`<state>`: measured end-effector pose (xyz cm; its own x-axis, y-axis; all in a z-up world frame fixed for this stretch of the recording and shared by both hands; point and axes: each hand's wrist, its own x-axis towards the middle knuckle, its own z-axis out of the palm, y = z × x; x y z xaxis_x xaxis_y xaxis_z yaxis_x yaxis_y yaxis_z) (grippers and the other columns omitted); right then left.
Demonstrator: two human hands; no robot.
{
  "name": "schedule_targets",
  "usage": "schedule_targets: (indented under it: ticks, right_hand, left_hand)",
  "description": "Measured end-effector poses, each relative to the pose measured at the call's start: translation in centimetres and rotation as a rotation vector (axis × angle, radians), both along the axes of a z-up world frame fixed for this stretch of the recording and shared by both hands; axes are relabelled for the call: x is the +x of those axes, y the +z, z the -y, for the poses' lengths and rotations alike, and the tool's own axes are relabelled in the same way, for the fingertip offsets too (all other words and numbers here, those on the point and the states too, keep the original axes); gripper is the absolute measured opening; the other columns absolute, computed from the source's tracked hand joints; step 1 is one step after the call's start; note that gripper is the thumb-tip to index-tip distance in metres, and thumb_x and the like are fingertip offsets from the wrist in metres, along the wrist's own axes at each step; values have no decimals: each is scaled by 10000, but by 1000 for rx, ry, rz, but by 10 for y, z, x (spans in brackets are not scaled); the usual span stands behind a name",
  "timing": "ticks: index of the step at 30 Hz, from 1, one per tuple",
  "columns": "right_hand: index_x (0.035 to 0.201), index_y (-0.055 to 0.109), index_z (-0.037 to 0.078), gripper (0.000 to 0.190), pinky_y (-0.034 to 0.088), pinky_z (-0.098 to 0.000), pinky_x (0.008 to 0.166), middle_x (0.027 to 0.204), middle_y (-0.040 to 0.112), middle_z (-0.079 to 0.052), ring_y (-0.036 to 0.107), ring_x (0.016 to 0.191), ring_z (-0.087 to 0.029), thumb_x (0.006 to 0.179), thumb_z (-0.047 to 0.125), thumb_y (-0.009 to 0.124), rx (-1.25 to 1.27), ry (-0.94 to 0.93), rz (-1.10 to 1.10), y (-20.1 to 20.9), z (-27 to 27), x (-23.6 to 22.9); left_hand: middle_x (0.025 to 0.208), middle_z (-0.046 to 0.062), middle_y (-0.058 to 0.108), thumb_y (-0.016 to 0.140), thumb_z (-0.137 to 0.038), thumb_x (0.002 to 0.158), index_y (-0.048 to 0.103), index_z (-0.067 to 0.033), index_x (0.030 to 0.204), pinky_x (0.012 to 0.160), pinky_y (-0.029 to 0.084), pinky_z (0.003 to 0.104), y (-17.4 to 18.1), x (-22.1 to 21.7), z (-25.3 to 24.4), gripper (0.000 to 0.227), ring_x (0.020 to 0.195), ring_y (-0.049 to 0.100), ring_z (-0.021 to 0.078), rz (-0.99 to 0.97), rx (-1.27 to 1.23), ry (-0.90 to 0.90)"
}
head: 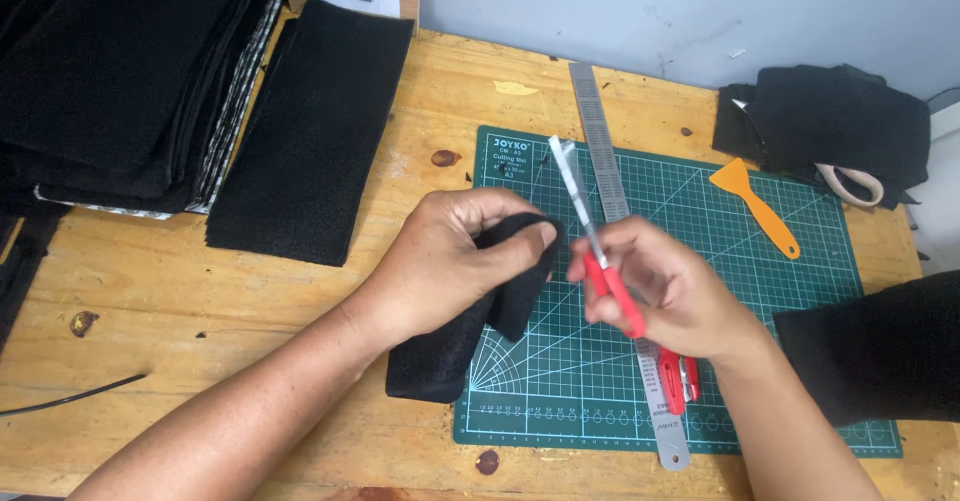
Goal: Trimming the edges of black fabric pieces with scissors on a cutting mat
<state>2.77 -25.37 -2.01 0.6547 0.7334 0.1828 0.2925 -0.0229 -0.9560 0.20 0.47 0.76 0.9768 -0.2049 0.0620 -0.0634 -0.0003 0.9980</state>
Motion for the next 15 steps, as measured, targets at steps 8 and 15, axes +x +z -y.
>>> schedule_targets:
  ticks: [8, 15]
  right_hand:
    - [1316, 479, 52, 457, 600, -347, 836, 1189, 643, -143, 695, 873, -201, 985, 304, 667, 67, -83, -56, 8, 1, -3]
    - [1331, 476, 20, 535, 588, -335, 843, 1184, 640, -132, 693, 899, -167, 962, 342, 690, 44, -51, -25, 8, -1, -5]
  left_hand:
    - [927, -29, 793, 734, -221, 909, 787, -95, 967, 821, 560, 188, 2, 5, -1, 148, 854, 694, 33, -41, -46, 76]
    - [910, -45, 776, 735, -219, 918, 786, -96, 947, 811, 541, 189, 2, 3, -1, 136, 850, 668, 20, -18, -39, 65]
